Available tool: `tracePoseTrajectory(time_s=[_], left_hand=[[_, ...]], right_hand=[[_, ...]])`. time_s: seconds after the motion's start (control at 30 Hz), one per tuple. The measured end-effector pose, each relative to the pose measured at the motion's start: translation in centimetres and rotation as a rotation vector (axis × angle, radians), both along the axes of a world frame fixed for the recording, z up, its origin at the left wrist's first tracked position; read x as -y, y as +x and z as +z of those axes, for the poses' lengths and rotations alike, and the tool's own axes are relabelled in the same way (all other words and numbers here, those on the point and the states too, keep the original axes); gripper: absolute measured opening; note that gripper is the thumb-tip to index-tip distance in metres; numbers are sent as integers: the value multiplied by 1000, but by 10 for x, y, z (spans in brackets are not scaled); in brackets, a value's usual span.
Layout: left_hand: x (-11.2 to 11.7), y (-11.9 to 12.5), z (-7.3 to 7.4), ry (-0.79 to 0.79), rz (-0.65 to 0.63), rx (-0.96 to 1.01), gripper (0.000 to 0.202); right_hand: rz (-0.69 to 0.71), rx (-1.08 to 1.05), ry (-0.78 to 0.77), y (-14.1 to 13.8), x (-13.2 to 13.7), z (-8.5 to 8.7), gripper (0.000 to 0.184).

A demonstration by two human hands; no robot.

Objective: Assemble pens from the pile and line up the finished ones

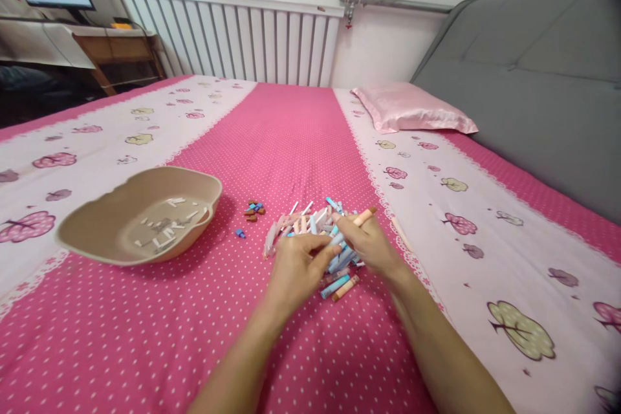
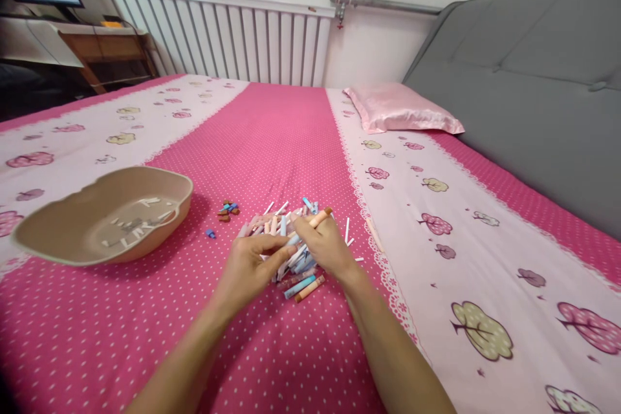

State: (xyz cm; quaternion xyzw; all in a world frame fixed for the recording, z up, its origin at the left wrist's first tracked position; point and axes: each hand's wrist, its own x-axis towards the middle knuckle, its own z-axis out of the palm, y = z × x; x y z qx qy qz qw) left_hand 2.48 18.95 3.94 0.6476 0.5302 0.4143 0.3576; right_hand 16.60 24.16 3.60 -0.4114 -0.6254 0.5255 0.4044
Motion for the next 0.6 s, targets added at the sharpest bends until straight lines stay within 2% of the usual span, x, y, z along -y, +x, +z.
tracePoseTrajectory(time_s=[0.07, 0.13, 0.2, 0.27, 0.43, 0.47, 0.6], left_hand=[[-1, -2, 3, -215, -173, 243, 37], [-1, -2, 4, -376, -286, 482, 41], [0, -1, 3, -461, -317, 660, 40], [-1, -1, 3, -494, -318, 772, 37], [-4, -8, 4, -474, -250, 887, 34], [-4, -8, 4, -465, -235, 883, 34], [-4, -3, 1, -456, -228, 822, 36]], right_hand=[[68, -54, -65, 3, 1, 2, 45], [145, -114, -167, 5, 2, 5, 44], [175, -166, -246, 6, 1, 8, 43], [153, -200, -259, 8, -2, 8, 43], [-132, -202, -203, 13, -15, 3, 52], [-153, -215, -211, 14, -15, 4, 51], [17, -327, -278, 9, -2, 14, 42]])
